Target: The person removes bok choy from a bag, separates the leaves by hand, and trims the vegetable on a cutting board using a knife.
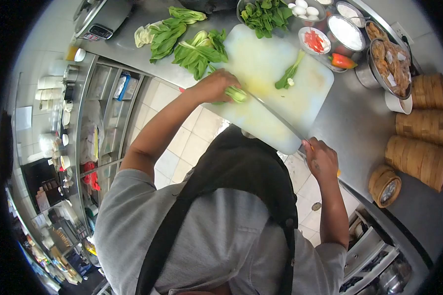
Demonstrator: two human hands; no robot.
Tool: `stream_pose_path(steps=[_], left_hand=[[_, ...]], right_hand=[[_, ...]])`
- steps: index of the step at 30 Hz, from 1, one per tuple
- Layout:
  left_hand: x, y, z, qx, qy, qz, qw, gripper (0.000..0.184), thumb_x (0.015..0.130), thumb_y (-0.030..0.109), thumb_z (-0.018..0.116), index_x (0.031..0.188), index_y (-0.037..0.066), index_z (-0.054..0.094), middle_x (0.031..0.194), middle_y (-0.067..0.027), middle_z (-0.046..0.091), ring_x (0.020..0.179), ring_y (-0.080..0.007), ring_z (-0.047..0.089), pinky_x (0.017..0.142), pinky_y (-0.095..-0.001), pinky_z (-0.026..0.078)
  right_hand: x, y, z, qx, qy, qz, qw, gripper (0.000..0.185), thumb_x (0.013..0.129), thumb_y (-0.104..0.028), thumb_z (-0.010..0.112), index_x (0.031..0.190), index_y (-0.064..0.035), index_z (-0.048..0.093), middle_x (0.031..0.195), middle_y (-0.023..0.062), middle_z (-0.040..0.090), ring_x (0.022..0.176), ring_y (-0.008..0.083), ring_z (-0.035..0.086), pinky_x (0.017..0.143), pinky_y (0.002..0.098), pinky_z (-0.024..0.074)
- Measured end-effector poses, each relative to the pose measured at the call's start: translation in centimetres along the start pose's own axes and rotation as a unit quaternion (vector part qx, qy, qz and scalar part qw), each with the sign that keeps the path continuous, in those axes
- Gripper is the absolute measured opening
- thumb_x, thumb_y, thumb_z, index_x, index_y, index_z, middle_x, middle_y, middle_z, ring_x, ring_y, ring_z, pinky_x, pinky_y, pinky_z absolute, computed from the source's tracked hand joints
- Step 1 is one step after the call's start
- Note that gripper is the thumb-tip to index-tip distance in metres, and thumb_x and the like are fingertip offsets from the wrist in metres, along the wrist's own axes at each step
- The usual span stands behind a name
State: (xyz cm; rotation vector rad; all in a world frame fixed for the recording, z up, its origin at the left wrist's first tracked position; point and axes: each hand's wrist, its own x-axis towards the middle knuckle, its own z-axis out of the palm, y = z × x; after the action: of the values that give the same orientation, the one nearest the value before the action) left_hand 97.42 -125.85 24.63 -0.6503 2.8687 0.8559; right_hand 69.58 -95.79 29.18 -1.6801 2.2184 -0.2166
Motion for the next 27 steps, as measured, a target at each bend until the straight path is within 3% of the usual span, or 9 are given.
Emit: stream_pose_path(steps=[4, 13, 16, 27], left_hand=[[-0.4, 0.4, 0.2, 0.024, -0.003, 0.011, 1.000, 0.048, 0.070, 0.019, 0.085, 0.115, 0.011, 0.069, 0.113, -0.0093, 0.068, 0.120, -0.0276, 0.057, 0.116, -0.0492, 0.030], [-0.8, 0.1, 0.5, 0.013, 0.007, 0.008, 1.000, 0.049, 0.073, 0.020, 0.084, 0.118, 0.012, 0.067, 0.120, -0.0069, 0.066, 0.123, -0.0264, 0.055, 0.118, -0.0534, 0.028], [-0.8, 0.1, 0.5, 0.013, 0.008, 0.005, 1.000, 0.048, 0.072, 0.020, 0.083, 0.117, 0.010, 0.068, 0.118, -0.0086, 0.067, 0.123, -0.0269, 0.055, 0.119, -0.0492, 0.027], [-0.7, 0.1, 0.7, 0.032, 0.020, 0.024, 0.999, 0.044, 0.071, 0.020, 0.084, 0.113, 0.013, 0.071, 0.114, -0.0013, 0.069, 0.120, -0.0212, 0.056, 0.120, -0.0480, 0.026]], right_hand=[[1.1, -0.5, -0.3, -0.058, -0.011, -0.052, 0.997, 0.035, 0.101, -0.038, 0.051, 0.088, -0.0064, 0.059, 0.076, 0.0177, 0.064, 0.069, 0.0382, 0.065, 0.065, 0.0477, 0.0519], [2.3, -1.9, -0.7, -0.085, -0.022, -0.070, 0.994, 0.036, 0.101, -0.039, 0.051, 0.089, -0.0067, 0.060, 0.076, 0.0179, 0.064, 0.069, 0.0383, 0.066, 0.065, 0.0471, 0.0531], [2.5, -2.1, -0.9, -0.092, -0.024, -0.076, 0.993, 0.035, 0.101, -0.039, 0.051, 0.089, -0.0070, 0.060, 0.076, 0.0177, 0.064, 0.068, 0.0381, 0.066, 0.065, 0.0471, 0.0532], [5.2, -5.1, 1.6, -0.105, 0.023, -0.134, 0.985, 0.034, 0.101, -0.038, 0.053, 0.086, -0.0077, 0.059, 0.069, 0.0163, 0.062, 0.062, 0.0351, 0.066, 0.057, 0.0442, 0.0529]])
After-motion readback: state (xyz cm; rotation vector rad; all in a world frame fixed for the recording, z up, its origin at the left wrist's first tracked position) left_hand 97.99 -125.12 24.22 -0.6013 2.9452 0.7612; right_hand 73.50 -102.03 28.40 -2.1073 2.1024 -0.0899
